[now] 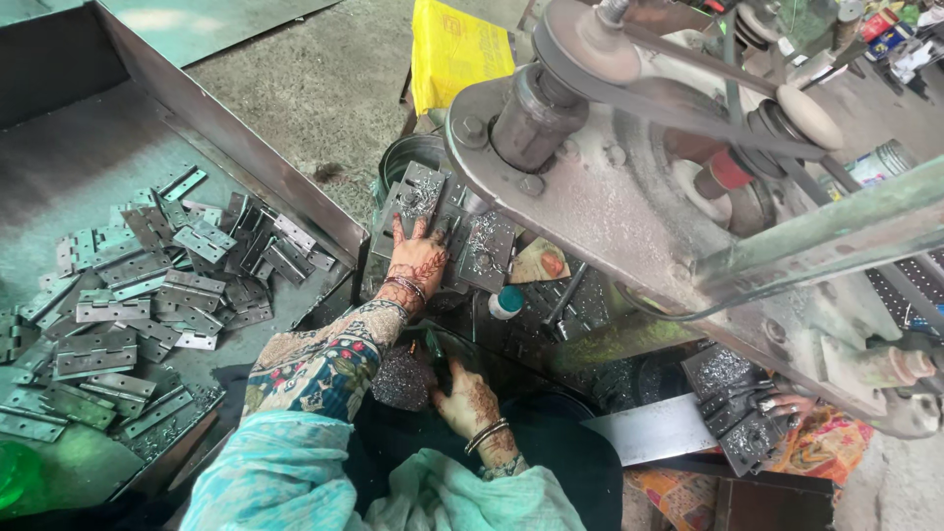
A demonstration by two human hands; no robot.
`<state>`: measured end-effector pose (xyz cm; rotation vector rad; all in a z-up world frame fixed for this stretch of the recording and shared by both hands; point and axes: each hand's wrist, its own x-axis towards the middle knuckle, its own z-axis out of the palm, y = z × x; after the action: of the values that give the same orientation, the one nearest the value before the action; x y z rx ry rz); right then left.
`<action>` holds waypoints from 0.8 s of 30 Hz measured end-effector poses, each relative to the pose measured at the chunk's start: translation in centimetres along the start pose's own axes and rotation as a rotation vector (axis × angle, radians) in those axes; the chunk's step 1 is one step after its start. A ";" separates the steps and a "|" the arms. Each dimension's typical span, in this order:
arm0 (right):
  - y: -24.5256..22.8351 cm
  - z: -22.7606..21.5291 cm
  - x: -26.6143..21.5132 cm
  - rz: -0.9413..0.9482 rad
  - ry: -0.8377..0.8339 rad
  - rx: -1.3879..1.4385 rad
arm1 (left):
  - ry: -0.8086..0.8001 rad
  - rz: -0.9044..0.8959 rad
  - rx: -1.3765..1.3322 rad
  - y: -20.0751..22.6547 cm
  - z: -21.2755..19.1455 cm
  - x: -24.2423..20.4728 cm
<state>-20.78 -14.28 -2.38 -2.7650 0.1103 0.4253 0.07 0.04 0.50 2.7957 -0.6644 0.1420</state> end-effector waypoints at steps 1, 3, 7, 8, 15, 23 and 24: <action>0.3 0.9 -0.1 0.015 -0.007 -0.003 | 0.063 0.002 -0.004 -0.1 0.2 0.0; 0.6 3.1 -1.0 -0.033 0.096 0.129 | 0.191 0.007 -0.008 -0.2 0.2 0.2; 1.3 5.4 -1.2 0.081 0.095 0.134 | -0.012 -0.029 0.052 0.1 0.3 -0.2; 1.4 5.7 -1.9 0.071 0.075 0.146 | 0.015 -0.027 0.041 0.3 0.5 -0.8; 0.7 -1.1 1.0 -0.055 0.005 -0.041 | 0.058 -0.033 0.093 0.5 -0.6 -0.3; 0.3 3.7 -0.6 0.029 0.119 0.186 | 0.069 -0.007 0.017 -0.2 -0.8 0.4; 0.8 4.0 -0.7 -0.007 0.148 0.178 | 0.084 -0.008 -0.012 -0.2 -0.9 0.6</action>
<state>-22.66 -13.64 -6.02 -2.6169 0.1665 0.1975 0.70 0.19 1.38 2.7635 -0.6324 0.2519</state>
